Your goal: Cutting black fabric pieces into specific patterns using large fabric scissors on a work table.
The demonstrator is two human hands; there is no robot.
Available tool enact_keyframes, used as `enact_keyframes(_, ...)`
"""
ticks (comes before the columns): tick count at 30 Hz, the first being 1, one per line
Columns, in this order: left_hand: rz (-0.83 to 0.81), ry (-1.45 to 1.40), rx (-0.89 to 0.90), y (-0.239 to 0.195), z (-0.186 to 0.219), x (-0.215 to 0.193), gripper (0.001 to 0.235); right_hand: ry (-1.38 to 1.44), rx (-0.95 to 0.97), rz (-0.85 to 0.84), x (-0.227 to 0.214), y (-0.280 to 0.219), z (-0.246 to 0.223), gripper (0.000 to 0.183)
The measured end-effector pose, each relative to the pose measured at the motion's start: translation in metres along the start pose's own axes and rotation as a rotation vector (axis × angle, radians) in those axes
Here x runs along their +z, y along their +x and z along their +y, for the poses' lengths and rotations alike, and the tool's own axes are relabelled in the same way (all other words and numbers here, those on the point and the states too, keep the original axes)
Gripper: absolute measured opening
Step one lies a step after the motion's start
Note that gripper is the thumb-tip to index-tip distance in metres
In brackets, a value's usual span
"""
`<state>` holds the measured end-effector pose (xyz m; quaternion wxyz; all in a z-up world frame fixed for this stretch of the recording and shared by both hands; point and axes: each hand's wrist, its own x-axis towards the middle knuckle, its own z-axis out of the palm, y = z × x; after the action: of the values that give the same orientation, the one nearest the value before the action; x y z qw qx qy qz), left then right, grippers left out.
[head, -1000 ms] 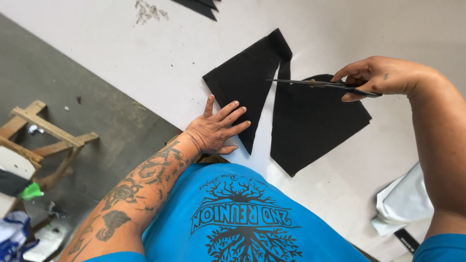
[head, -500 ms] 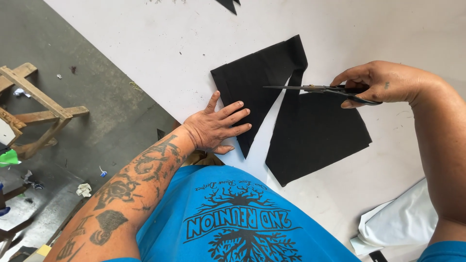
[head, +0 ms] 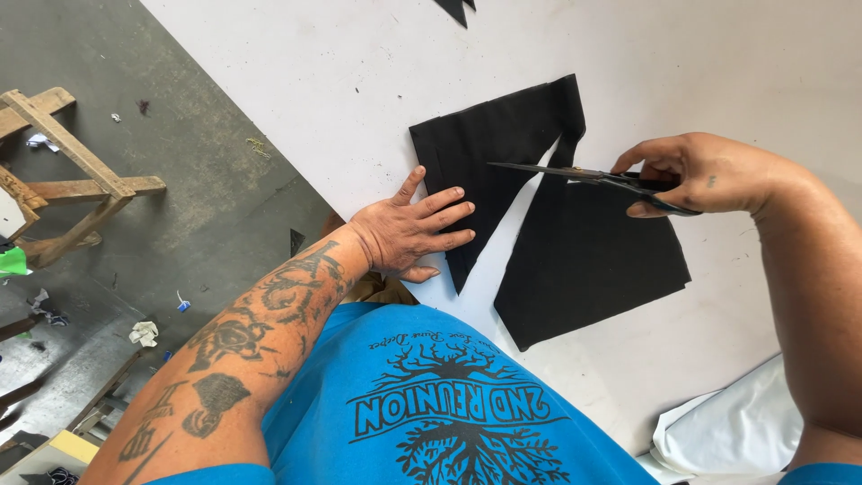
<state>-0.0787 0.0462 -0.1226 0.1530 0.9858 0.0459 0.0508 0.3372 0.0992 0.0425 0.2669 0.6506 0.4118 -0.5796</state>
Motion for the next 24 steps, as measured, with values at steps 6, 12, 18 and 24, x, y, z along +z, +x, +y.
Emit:
enact_keyframes(6,-0.040,-0.010,0.006,0.000,0.000,0.000,0.091,0.052,-0.041,-0.004,0.010,0.000,-0.013,0.050)
enact_keyframes(12,-0.031,-0.027,0.007,0.000,-0.001,-0.002,0.090,-0.045,-0.050,0.018,0.019,0.003,-0.012,0.042)
enact_keyframes(18,-0.051,-0.017,0.008,0.000,0.000,-0.002,0.091,0.060,-0.095,0.023,0.032,0.003,-0.028,0.047)
enact_keyframes(24,-0.036,0.018,0.013,0.000,0.000,-0.002,0.093,0.011,-0.110,0.060,0.044,0.006,-0.028,0.042)
